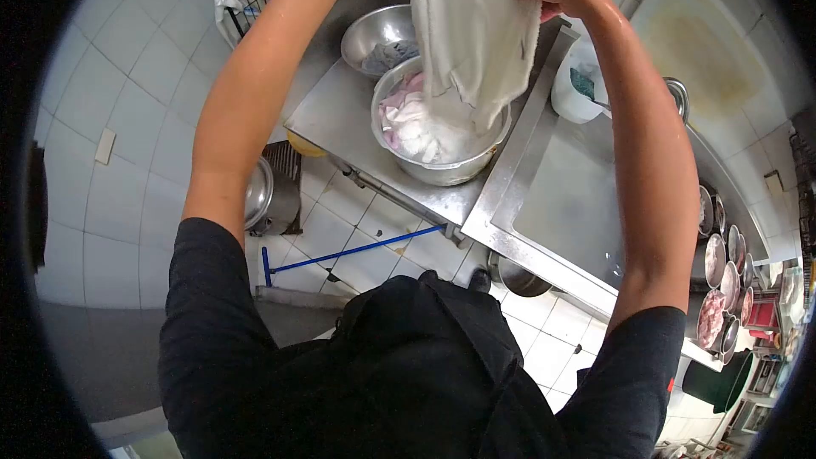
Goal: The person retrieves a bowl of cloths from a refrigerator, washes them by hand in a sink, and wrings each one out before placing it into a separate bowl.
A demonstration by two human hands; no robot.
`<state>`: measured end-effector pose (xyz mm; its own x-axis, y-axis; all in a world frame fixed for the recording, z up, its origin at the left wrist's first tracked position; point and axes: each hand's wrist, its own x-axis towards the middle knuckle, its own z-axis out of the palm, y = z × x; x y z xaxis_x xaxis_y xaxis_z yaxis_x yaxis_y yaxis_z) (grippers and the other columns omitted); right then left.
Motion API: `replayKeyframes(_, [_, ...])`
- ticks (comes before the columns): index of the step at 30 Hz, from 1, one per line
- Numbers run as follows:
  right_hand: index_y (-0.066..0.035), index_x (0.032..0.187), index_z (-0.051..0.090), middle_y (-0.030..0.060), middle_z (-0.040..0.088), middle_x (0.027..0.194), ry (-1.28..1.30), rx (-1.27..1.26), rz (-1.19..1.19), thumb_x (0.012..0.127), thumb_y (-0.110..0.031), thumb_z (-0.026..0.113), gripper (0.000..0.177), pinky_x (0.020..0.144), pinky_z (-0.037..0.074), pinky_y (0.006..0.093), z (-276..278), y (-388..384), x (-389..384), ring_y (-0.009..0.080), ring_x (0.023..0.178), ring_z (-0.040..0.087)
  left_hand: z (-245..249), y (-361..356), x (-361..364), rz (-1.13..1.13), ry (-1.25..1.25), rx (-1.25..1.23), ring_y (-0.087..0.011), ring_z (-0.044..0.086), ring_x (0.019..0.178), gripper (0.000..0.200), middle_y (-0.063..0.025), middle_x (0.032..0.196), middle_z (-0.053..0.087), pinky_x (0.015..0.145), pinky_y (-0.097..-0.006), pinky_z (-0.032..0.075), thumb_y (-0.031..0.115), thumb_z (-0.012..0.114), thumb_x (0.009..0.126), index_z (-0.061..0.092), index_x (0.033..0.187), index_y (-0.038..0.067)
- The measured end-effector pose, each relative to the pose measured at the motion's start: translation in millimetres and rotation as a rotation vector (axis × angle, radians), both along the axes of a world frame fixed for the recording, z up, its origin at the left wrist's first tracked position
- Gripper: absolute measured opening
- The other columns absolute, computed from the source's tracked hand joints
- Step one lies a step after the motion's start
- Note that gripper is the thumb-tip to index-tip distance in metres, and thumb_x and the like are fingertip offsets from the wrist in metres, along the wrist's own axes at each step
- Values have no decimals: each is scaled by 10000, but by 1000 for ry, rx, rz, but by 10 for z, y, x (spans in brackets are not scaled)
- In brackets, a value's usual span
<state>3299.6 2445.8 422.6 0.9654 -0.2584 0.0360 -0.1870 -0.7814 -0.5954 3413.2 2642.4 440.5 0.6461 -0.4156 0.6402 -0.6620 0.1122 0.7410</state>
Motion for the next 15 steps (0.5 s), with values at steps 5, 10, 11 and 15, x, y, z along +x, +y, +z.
replayKeyframes(5, [40, 1113, 603, 118, 665, 962, -54, 286, 7, 779, -116, 625, 369, 778, 533, 360, -76, -335, 131, 225, 865, 639, -279, 62, -127, 463, -234, 348, -340, 658, 872, 245, -243, 916, 664, 767, -414, 500, 155, 657, 773, 692, 939, -23])
replayKeyframes(10, [32, 1119, 611, 102, 665, 960, -139, 332, 62, 810, -100, 631, 336, 798, 499, 319, -211, -623, 230, 194, 851, 618, -397, 190, -103, 516, -85, 420, -327, 640, 914, 273, -215, 936, 667, 804, -410, 485, 222, 635, 838, 671, 925, -34])
replayKeyframes(11, [30, 1110, 619, 98, 667, 954, -155, 255, 82, 816, -101, 625, 322, 792, 493, 308, -215, -627, 228, 186, 839, 615, -402, 205, -103, 524, -52, 417, -321, 637, 923, 276, -210, 949, 666, 806, -408, 483, 224, 633, 841, 668, 938, -32])
replayKeyframes(15, [16, 1070, 648, 79, 671, 919, -207, 71, -16, 825, -135, 633, 288, 754, 472, 282, -122, -531, 91, 156, 812, 602, -342, 147, -99, 432, 62, 381, -295, 632, 941, 320, -193, 963, 667, 832, -386, 469, 254, 590, 883, 624, 1043, -22])
